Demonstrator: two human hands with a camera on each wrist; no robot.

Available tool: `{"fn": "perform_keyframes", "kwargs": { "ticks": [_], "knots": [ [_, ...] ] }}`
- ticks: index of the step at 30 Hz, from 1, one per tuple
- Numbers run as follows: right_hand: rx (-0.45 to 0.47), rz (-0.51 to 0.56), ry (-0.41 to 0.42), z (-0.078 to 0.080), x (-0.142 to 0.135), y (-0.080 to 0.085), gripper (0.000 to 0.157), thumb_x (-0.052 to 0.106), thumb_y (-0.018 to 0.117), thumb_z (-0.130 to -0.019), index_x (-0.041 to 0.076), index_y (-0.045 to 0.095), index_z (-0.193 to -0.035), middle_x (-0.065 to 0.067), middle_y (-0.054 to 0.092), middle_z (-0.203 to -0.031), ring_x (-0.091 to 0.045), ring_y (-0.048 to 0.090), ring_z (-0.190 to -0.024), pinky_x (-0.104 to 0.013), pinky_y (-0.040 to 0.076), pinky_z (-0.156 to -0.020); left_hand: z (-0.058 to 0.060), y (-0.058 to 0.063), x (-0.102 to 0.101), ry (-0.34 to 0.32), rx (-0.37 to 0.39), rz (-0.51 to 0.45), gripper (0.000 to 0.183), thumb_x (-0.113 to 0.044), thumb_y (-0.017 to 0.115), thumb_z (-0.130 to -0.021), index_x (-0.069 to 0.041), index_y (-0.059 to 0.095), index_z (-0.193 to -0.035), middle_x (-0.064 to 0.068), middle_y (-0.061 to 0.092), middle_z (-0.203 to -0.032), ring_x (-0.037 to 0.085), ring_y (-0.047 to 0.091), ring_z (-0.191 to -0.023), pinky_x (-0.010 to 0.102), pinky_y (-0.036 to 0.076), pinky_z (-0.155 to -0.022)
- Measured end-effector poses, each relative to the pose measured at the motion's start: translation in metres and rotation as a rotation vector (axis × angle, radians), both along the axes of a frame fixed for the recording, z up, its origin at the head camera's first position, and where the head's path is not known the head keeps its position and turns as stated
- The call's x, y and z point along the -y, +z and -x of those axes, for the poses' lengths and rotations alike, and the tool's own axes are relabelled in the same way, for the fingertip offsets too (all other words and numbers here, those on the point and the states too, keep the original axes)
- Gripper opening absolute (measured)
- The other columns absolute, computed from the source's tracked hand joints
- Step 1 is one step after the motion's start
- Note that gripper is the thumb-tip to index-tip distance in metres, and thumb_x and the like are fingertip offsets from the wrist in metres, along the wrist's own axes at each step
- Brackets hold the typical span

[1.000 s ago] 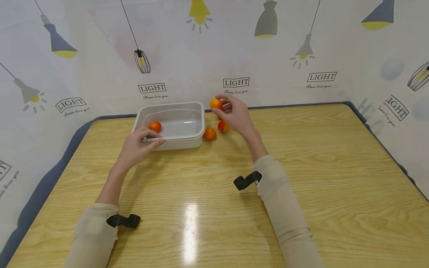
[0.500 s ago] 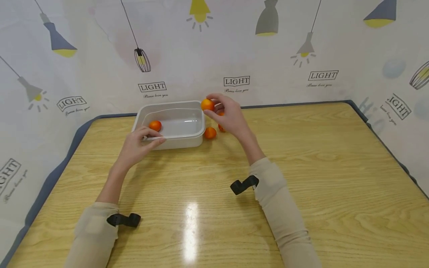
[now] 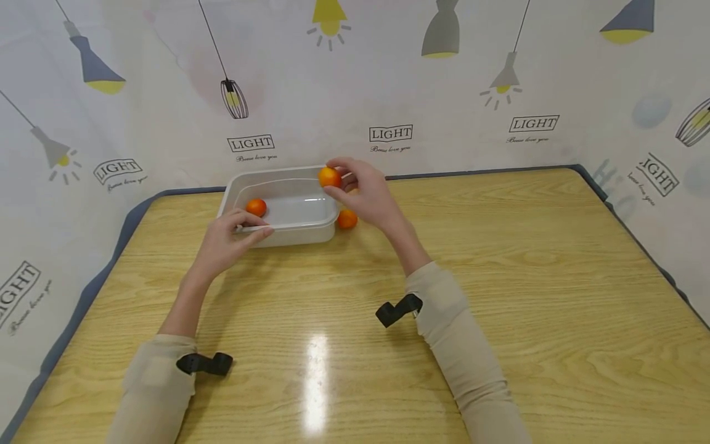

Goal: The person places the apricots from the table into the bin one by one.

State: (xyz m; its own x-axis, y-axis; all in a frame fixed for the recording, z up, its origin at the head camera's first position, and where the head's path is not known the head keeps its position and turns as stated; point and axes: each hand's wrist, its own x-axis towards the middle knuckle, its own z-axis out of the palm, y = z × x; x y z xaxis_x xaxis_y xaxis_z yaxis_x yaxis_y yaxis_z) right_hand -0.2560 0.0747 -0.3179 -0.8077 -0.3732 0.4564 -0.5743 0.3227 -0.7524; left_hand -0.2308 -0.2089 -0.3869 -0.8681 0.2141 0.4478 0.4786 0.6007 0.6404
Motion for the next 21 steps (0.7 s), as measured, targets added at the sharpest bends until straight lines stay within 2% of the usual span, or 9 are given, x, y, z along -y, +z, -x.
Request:
{"fn": "perform_keyframes", "kwargs": {
  "ticks": [7, 14, 21],
  "knots": [
    [-0.025, -0.001, 0.053, -0.002, 0.007, 0.000, 0.038, 0.005, 0.067, -0.082, -0.005, 0.055, -0.116, -0.020, 0.059, -0.102, -0.028, 0.057, -0.084, -0.040, 0.048, -0.079, 0.000, 0.001, 0.000, 0.000, 0.001, 0.005, 0.020, -0.024, 0.075, -0.077, -0.006, 0.068, -0.084, 0.002, 0.061, -0.083, 0.016, 0.051, -0.083, 0.030, 0.042, -0.076],
    [-0.044, -0.007, 0.074, 0.018, 0.012, -0.025, 0.040, 0.016, 0.070, -0.082, 0.004, 0.056, -0.117, -0.011, 0.060, -0.104, -0.021, 0.058, -0.084, -0.035, 0.049, -0.079, 0.001, 0.000, 0.000, -0.003, 0.001, 0.000, 0.021, -0.024, 0.076, -0.076, -0.007, 0.068, -0.084, 0.001, 0.061, -0.084, 0.015, 0.051, -0.083, 0.030, 0.042, -0.077],
    [-0.062, -0.050, 0.093, 0.019, 0.017, -0.034, 0.042, 0.028, 0.069, -0.081, 0.010, 0.057, -0.118, 0.000, 0.060, -0.104, -0.011, 0.059, -0.082, -0.026, 0.049, -0.076, 0.001, -0.001, 0.002, 0.004, 0.020, 0.000, 0.021, -0.025, 0.076, -0.076, -0.008, 0.067, -0.084, -0.001, 0.060, -0.085, 0.013, 0.052, -0.083, 0.030, 0.043, -0.077]
  ]
}}
